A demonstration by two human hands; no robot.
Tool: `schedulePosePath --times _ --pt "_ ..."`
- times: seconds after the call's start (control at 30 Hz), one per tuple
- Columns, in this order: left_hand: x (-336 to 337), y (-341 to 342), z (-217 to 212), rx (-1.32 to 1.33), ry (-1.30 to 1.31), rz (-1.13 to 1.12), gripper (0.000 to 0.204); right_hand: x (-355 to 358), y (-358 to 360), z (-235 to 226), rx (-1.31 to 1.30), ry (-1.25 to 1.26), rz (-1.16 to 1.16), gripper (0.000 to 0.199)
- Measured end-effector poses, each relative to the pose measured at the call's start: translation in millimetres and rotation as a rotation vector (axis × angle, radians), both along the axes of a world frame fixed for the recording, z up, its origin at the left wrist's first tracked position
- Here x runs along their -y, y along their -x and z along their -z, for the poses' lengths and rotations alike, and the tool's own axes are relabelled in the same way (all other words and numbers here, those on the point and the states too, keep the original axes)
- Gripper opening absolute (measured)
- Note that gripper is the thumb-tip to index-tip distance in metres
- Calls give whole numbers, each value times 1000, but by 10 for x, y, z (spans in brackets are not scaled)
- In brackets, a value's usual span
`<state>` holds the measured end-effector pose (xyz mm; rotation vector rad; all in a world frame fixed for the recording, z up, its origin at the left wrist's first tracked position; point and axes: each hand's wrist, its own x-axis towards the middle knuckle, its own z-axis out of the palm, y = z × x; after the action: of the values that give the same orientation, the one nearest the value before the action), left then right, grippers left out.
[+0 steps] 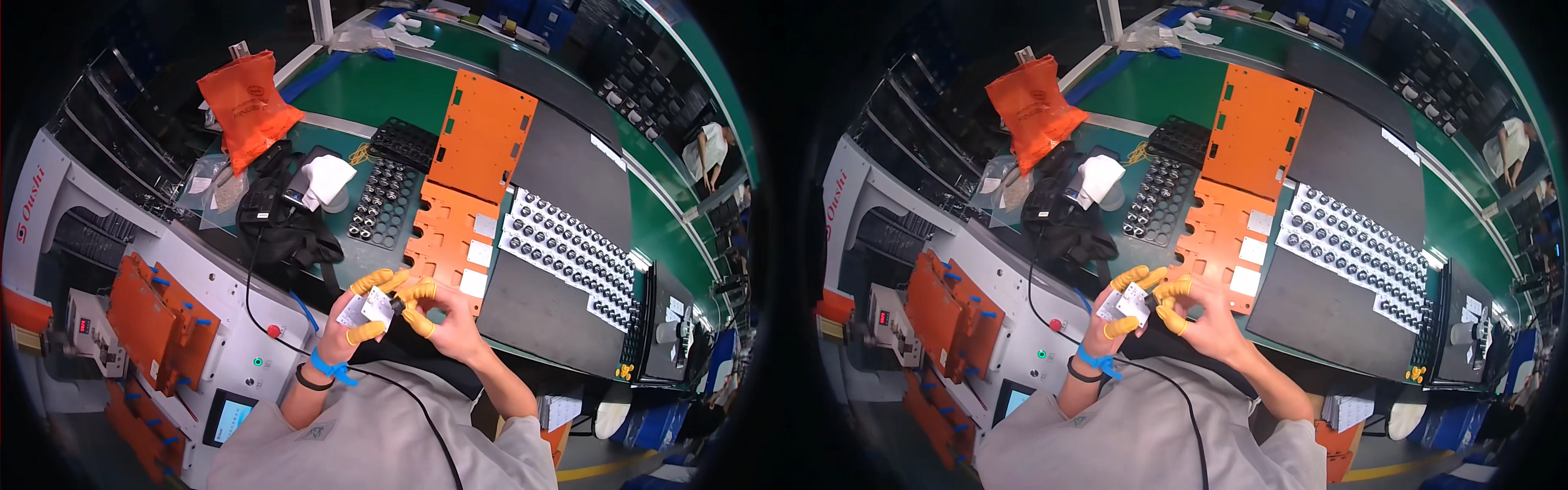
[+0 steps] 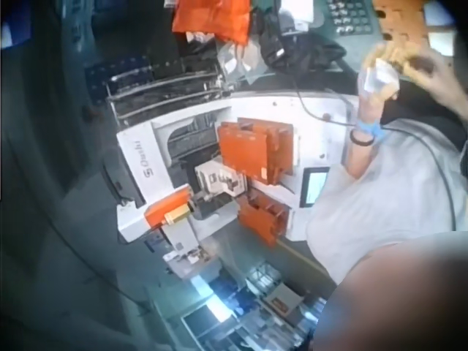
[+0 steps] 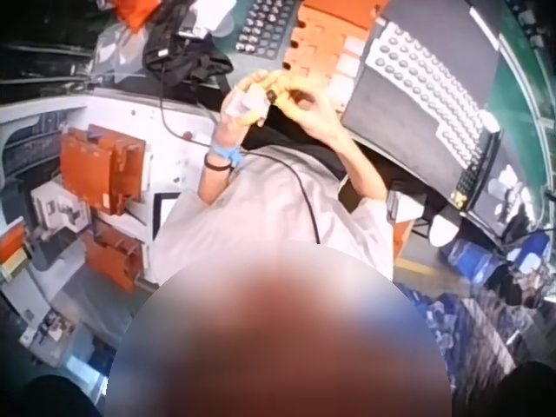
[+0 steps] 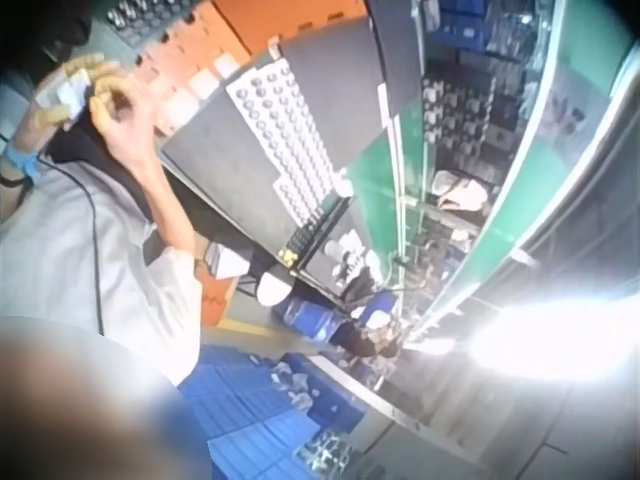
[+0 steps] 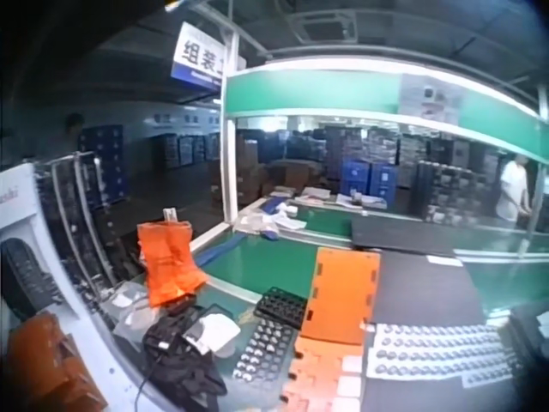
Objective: Assembling small electronic components onto base plates and loading them into an automated fixture for processing.
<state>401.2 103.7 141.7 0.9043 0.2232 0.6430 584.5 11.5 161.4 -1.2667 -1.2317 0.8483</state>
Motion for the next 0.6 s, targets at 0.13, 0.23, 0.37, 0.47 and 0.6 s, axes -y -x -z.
schedulePosePath --times 0.13,0.23,0.37,0.47,0.6 --pt "81 -37 -75 -71 -203 1 79 38 -43 84 -18 -62 0 29" --pt "119 -47 -75 -91 -196 14 80 68 -58 90 -22 -61 13 29" --pt "125 -19 -98 -108 -134 59 79 85 -67 76 92 -133 37 32" --pt "150 2 3 -131 -137 -1 77 68 -75 158 198 -177 49 35" --pt "207 -39 -6 -171 -155 -49 74 75 -37 171 474 -303 134 40"
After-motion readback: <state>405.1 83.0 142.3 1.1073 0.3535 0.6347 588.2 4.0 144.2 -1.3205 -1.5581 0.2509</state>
